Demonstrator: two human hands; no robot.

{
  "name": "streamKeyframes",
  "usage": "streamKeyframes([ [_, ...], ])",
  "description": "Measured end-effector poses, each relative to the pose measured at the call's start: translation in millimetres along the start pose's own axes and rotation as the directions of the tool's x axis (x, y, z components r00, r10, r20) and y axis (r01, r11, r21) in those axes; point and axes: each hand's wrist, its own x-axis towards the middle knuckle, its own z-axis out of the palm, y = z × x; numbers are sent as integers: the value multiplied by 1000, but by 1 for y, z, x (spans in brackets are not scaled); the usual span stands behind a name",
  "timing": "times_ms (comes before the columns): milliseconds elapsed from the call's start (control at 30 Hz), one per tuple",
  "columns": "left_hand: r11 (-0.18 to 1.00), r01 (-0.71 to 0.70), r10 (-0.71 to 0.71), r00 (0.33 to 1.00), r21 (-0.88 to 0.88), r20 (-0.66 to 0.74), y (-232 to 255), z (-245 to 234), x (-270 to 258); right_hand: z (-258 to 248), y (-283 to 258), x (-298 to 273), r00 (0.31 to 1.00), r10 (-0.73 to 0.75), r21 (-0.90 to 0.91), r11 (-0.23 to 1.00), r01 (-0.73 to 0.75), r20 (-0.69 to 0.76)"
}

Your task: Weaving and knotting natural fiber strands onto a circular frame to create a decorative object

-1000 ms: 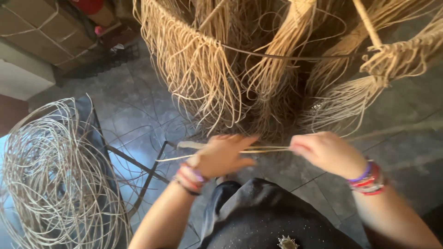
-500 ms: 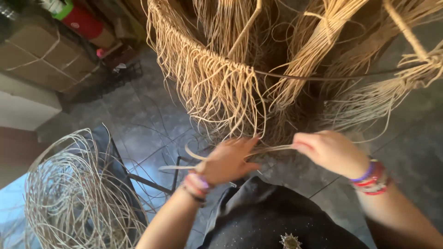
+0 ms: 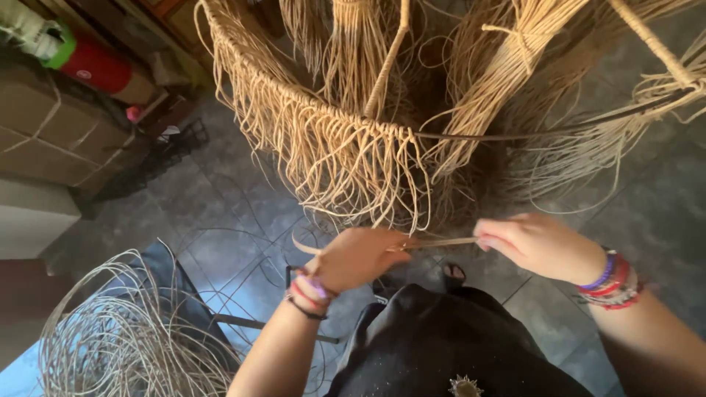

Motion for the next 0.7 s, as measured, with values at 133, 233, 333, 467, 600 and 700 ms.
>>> streamKeyframes([
  [133, 999, -52, 51, 970, 4, -237, 49, 36, 43, -5, -21, 7, 988, -58, -157, 987, 35, -143],
  [233, 996, -1, 35, 914, 84, -404, 48, 53, 60, -15, -9, 3, 988, -65, -136, 990, 45, -141],
  [333, 989, -99, 135, 895, 105, -424, 36, 35, 62, -25, 13, -6, 995, -47, -71, 997, 41, -84],
  [467, 970, -192, 132, 929, -146, -345, 25, 1, 60, -35, 37, -13, 1000, -15, -104, 994, 16, 12],
  [600, 976, -211, 177, 918, -59, -354, 12, -3, 64, -39, 41, -13, 998, -36, -94, 995, 40, 49],
  [700, 975, -179, 131, 943, -134, -305, 10, -11, 65, -39, 47, -11, 996, -86, -45, 995, 87, 25],
])
